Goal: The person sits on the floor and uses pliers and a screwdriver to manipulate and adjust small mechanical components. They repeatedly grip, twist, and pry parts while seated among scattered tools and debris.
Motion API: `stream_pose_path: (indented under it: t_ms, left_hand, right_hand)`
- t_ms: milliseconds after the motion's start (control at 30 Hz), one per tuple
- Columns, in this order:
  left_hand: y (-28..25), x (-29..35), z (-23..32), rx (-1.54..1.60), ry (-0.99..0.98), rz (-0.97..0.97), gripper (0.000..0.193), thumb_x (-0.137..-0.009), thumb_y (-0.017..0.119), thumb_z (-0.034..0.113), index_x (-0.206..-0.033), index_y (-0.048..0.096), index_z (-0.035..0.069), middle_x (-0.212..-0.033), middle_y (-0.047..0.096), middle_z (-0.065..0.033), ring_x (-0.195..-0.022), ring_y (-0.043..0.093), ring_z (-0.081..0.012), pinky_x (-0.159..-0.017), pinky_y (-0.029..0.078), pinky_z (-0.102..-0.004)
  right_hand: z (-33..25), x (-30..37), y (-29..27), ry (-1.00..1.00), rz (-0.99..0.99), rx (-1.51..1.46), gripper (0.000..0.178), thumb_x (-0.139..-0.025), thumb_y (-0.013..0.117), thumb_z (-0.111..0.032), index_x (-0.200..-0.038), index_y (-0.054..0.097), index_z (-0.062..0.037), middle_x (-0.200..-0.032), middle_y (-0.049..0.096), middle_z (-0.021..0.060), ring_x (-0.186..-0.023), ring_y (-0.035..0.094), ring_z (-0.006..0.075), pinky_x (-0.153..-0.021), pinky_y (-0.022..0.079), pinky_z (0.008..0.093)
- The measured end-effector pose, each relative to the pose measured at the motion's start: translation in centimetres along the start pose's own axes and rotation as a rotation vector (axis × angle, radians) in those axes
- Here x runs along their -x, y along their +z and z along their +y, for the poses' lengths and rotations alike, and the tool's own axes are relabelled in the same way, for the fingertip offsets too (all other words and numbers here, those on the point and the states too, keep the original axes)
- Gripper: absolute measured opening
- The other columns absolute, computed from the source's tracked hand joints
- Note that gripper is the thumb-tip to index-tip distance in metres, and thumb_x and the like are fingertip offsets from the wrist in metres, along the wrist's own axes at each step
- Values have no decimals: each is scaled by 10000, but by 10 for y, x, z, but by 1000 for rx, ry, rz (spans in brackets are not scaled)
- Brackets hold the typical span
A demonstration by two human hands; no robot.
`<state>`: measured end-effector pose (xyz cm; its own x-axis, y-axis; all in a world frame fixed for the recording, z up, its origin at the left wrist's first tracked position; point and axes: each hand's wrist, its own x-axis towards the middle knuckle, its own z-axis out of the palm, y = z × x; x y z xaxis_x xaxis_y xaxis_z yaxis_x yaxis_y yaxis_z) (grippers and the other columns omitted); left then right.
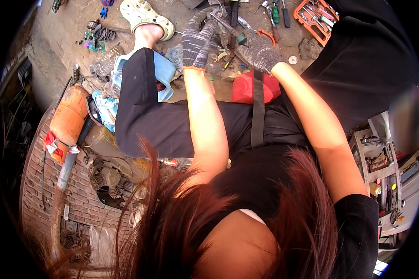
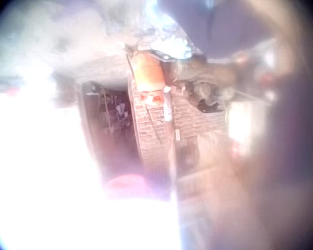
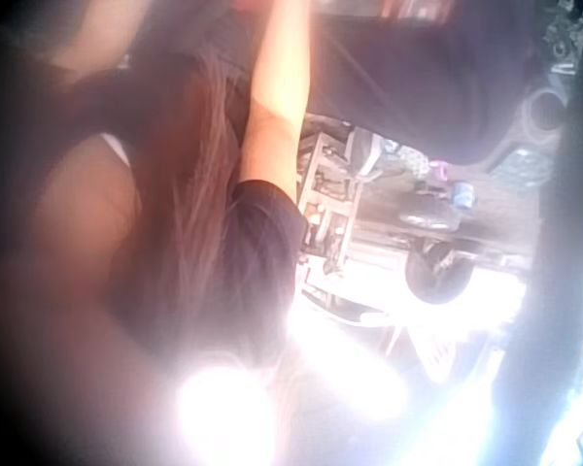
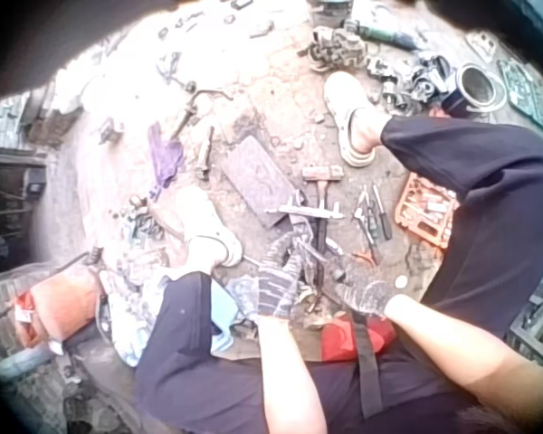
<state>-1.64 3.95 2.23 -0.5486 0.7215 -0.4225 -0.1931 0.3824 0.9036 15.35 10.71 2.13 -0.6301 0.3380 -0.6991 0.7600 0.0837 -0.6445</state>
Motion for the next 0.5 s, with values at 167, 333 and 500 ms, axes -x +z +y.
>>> stream_pose_path:
  t_ms: [167, 333, 500]
  left_hand:
    - [0, 0, -8, -291, 186, 72, 284, -808, 603, 85, -1075, 588, -13, -948, 621, -165, -865, 594, -268, -787, 464, -346]
    - [8, 2, -13, -751, 386, 167, 267, -808, 580, 112, -1048, 602, -5, -966, 609, -208, -884, 571, -374, -776, 458, -426]
    - [13, 1, -27, -686, 418, 151, 249, -821, 550, 115, -1035, 611, 3, -924, 623, -198, -840, 581, -367, -751, 462, -426]
  right_hand:
    - [5, -4, 7, -10, -26, -50, 418, -839, 568, -321, -1147, 512, -44, -982, 564, 207, -934, 552, 332, -812, 420, 390]
    - [-2, 3, 1, -10, -34, -185, 403, -844, 572, -339, -1102, 535, -32, -827, 567, 129, -703, 565, 207, -653, 449, 345]
    - [-19, 11, -13, 146, -154, -289, 392, -834, 584, -343, -1068, 545, -31, -645, 540, 71, -556, 513, 161, -548, 425, 328]
